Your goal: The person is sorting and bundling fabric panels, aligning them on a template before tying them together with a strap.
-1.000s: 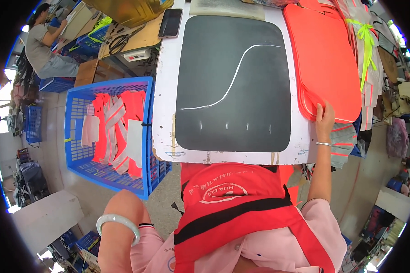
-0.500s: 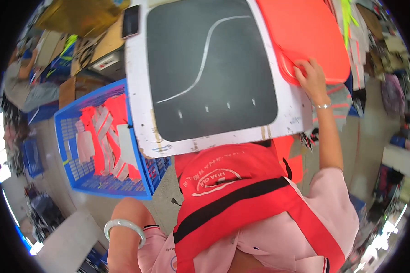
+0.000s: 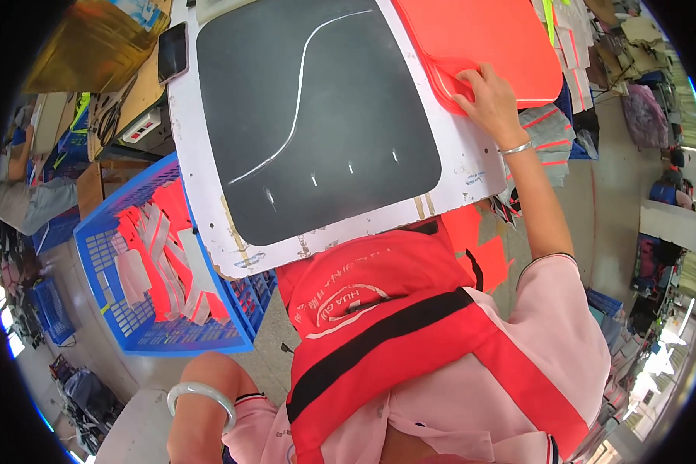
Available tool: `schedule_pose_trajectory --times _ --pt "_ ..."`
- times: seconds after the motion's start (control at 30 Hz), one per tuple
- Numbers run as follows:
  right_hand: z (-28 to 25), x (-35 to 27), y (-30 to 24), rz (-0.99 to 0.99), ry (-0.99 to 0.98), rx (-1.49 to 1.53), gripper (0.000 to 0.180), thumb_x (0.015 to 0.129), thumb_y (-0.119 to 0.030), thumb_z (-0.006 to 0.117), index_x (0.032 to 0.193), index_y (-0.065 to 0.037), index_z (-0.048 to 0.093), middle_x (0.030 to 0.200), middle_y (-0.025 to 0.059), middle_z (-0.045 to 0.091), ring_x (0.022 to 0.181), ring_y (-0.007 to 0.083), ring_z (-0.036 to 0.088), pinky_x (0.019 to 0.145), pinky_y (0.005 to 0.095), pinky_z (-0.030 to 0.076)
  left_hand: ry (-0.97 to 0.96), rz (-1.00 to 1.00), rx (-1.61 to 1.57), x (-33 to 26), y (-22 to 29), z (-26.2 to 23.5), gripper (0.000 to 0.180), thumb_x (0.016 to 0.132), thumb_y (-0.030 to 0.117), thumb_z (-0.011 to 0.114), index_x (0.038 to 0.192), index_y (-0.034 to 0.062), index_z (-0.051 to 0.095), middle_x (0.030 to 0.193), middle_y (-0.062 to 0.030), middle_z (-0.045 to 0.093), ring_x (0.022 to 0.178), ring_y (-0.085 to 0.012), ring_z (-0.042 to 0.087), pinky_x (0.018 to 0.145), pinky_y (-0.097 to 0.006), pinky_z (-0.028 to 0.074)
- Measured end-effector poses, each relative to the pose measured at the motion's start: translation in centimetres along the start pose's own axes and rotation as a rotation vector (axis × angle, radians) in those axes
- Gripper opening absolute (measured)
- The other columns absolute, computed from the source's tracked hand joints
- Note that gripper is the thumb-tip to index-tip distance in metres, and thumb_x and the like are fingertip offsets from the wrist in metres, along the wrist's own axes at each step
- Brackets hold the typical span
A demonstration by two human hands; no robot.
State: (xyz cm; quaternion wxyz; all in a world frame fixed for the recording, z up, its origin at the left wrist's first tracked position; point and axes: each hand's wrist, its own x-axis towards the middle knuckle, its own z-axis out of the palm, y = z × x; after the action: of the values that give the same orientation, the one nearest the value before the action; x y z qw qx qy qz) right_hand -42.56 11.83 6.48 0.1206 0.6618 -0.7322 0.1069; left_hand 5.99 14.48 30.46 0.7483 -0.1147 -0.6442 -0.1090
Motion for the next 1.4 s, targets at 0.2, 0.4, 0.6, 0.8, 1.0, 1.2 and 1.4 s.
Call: schedule_pose_trajectory --times 0.2,0.4,0.6,0.8,1.0,1.2,1.4 --pt "1.0 -0.1 -1.1 -0.03 0.059 -0.105 0.037 0.07 -0.022 0.076 0.101 -0.011 0.059 0.1 0.0113 0.053 0.091 0.0289 0.058 0.076 0.0413 0.046 0.038 -0.023 -0.058 -0.1 1.2 -1.5 0.008 0.081 0.013 0.065 0.079 0.009 0.058 0.073 0.0058 0.051 0.06 -0.0032 0.045 0.044 -0.017 0.032" --pt "0.2 -0.5 -0.8 0.093 -0.017 0.107 0.027 0.075 -0.016 0.071 0.099 -0.009 0.059 0.098 0.0101 0.054 0.087 0.0292 0.06 0.073 0.0394 0.05 0.041 -0.123 -0.194 -1.0 -0.2 -0.5 0.011 0.077 0.005 0.066 0.075 0.009 0.056 0.074 0.0066 0.05 0.055 -0.0031 0.043 0.045 -0.017 0.032" --pt "0.1 0.0 -0.6 0.1 -0.008 0.116 0.023 0.077 -0.016 0.07 0.097 -0.009 0.06 0.097 0.0098 0.054 0.085 0.0286 0.06 0.071 0.0379 0.051 0.033 -0.205 -0.424 -0.6 0.7 -1.1 0.014 0.075 0.004 0.066 0.073 0.0075 0.053 0.073 0.0047 0.049 0.055 -0.0035 0.044 0.045 -0.017 0.035" --pt "0.3 -0.1 -0.8 0.088 0.044 0.063 0.028 0.074 -0.019 0.072 0.096 -0.008 0.059 0.098 0.0105 0.054 0.085 0.0284 0.06 0.072 0.0371 0.051 0.01 -0.228 -0.42 -0.7 0.3 -0.9 0.012 0.074 0.004 0.066 0.074 0.0061 0.054 0.076 0.0035 0.051 0.058 -0.0037 0.048 0.046 -0.017 0.036" --pt "0.8 -0.2 -1.6 0.066 0.046 0.019 0.026 0.075 -0.014 0.068 0.097 -0.007 0.057 0.096 0.0128 0.053 0.087 0.0325 0.059 0.072 0.0398 0.051 -0.053 -0.162 -0.409 -1.3 -3.2 3.5 0.009 0.077 0.005 0.062 0.082 0.0059 0.055 0.078 0.004 0.052 0.067 -0.0041 0.053 0.049 -0.019 0.038" --pt "0.6 0.5 -2.7 0.038 0.037 0.087 0.023 0.075 -0.007 0.064 0.097 -0.007 0.056 0.102 0.0141 0.054 0.086 0.0336 0.059 0.069 0.0421 0.051 -0.087 -0.093 -0.392 0.1 -2.0 3.1 0.016 0.078 -0.003 0.054 0.091 0.006 0.054 0.083 0.0018 0.054 0.068 -0.0059 0.053 0.049 -0.02 0.034" --pt "1.2 -0.6 -1.2 0.047 0.05 0.025 0.028 0.076 0.001 0.06 0.102 -0.009 0.057 0.113 0.0161 0.054 0.097 0.0351 0.057 0.082 0.0421 0.048 0.146 -0.033 -0.297 -1.6 -1.9 5.0 0.022 0.079 0.001 0.059 0.101 0.0065 0.057 0.098 0.0018 0.055 0.075 -0.0085 0.054 0.052 -0.021 0.035"
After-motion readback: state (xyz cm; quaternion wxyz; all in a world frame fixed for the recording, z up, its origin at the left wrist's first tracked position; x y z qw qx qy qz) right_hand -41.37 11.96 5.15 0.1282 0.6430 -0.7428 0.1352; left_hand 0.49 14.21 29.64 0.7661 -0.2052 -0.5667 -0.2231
